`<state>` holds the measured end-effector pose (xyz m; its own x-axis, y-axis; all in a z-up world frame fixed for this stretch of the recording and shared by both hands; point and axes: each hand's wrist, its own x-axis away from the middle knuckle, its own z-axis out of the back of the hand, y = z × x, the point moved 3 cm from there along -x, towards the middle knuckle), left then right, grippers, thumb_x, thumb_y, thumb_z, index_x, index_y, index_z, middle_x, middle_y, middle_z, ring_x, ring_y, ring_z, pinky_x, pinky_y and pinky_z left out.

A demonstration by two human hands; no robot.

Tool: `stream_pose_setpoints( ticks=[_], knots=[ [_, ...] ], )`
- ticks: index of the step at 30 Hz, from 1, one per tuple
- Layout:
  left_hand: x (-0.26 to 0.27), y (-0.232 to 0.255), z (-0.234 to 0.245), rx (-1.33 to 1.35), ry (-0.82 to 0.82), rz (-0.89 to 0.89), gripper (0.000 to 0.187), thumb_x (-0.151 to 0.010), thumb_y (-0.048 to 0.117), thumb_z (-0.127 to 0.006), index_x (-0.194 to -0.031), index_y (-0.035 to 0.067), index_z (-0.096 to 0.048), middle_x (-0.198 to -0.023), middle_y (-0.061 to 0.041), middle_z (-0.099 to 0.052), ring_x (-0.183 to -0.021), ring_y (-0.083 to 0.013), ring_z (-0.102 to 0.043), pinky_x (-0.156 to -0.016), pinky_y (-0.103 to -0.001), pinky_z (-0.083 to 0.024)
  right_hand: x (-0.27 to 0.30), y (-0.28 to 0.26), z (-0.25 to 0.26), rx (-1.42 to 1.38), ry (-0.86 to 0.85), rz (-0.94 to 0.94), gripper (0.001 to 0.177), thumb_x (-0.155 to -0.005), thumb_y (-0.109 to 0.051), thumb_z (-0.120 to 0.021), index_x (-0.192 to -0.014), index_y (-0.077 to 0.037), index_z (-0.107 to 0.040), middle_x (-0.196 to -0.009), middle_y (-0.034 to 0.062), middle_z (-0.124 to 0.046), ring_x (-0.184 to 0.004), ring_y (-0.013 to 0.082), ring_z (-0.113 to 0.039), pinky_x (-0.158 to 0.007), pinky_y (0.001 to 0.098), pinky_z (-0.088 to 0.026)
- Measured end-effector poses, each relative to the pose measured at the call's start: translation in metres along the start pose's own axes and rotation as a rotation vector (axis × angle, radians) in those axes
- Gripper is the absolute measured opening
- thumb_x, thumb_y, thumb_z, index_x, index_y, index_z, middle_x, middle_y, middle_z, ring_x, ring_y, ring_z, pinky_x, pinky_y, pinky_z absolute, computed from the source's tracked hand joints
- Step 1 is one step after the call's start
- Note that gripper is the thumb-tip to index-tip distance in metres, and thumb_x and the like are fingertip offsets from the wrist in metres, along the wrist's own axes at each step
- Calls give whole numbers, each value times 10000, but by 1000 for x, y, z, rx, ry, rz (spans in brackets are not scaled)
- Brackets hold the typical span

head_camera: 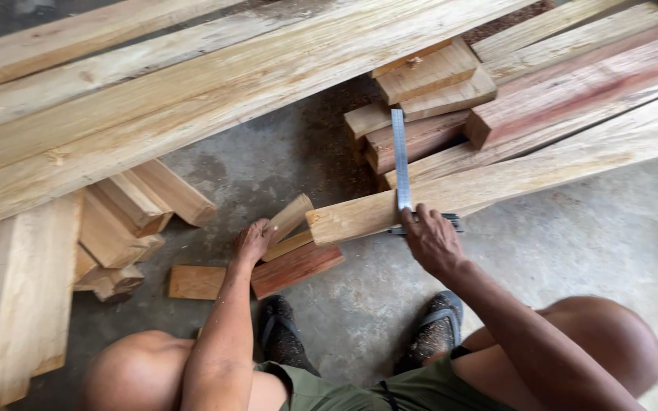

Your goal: The recorder is using a combination square and a pen to mark measurement lines on various wood pieces on the floor.

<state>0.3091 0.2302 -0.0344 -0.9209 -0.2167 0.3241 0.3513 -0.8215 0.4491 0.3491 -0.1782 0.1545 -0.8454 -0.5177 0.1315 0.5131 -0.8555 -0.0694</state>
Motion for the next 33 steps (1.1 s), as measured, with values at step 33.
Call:
stream_pose_setpoints(
  ticks=[33],
  knots=[
    [37, 214, 155, 588, -279, -104, 523, -870, 509, -705, -1165, 83, -772, -946, -71, -802, -827, -145, -758, -704, -318, -628, 84, 88, 99, -2612, 648, -164, 397, -1171, -237, -474, -1511, -35, -503, -1247, 141, -653, -1060, 218, -651, -914, 396, -535]
  ],
)
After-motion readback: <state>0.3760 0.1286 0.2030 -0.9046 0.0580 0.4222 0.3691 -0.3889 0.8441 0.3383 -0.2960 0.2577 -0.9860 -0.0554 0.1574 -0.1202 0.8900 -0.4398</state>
